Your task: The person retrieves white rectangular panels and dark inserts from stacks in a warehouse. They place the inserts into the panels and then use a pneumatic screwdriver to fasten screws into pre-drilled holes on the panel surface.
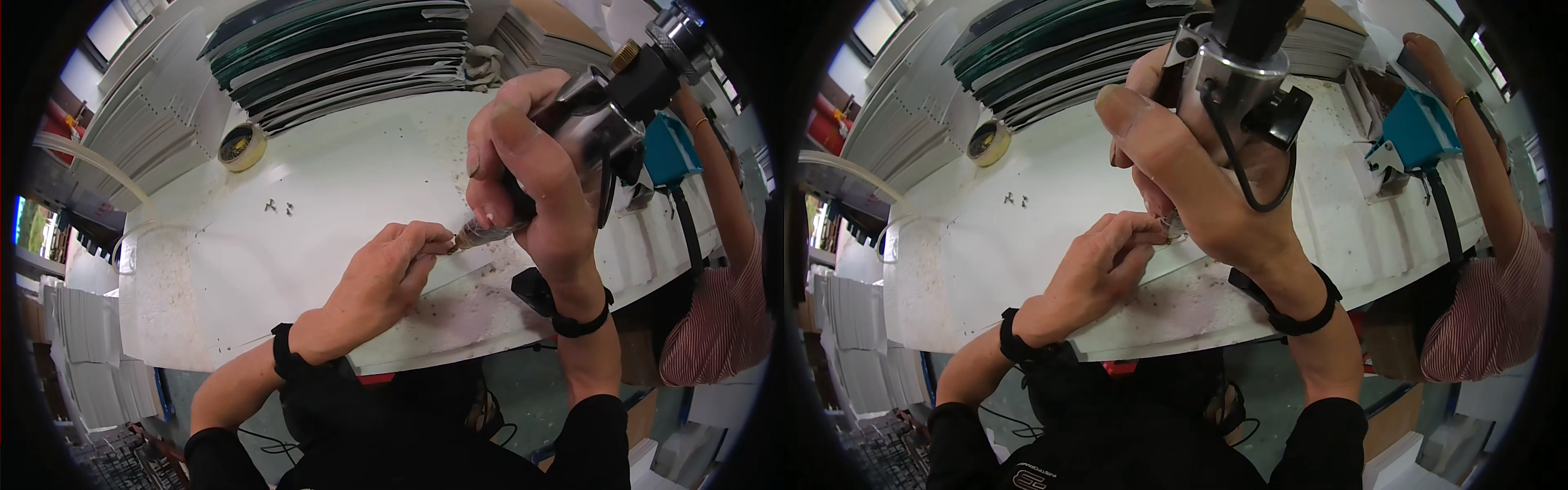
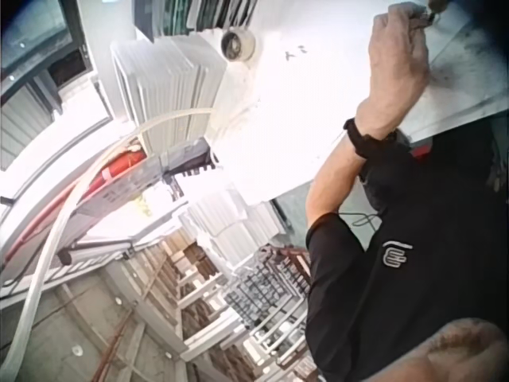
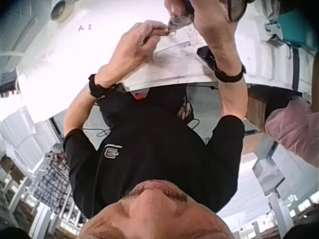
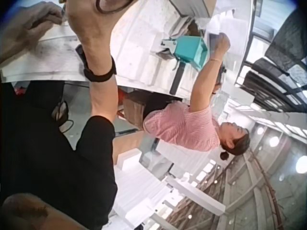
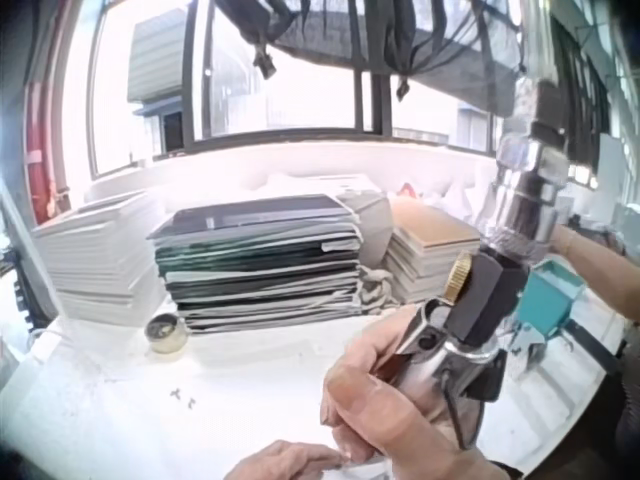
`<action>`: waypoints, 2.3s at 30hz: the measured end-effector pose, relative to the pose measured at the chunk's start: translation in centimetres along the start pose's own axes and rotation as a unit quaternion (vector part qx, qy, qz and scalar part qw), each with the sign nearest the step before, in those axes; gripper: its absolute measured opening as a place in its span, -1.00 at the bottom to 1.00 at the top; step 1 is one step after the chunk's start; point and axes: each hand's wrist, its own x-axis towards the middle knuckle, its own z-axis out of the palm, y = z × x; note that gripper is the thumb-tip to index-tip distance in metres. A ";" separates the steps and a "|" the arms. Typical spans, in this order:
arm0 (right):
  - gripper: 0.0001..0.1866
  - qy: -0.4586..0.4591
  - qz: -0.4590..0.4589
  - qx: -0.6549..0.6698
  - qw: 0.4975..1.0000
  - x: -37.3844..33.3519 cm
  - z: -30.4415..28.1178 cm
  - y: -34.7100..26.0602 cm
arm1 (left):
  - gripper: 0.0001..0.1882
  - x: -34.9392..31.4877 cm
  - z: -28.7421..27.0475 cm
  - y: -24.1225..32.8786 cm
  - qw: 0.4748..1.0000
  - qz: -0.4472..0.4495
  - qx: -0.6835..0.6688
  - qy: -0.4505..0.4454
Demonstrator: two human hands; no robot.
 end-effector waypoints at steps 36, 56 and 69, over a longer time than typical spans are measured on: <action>-0.75 -0.088 0.030 0.031 0.995 1.4 0.5 1.3 | -0.36 -1.5 -1.4 -1.6 0.949 0.145 0.256 -0.112; -0.77 -0.046 -0.064 0.070 0.994 3.9 -0.4 -1.0 | -0.90 -3.7 -13.9 -8.1 0.894 0.019 0.422 0.151; -0.69 0.043 -0.078 0.224 0.971 5.1 2.5 1.4 | -0.87 -2.6 -7.4 -4.6 0.867 -0.145 -0.473 0.063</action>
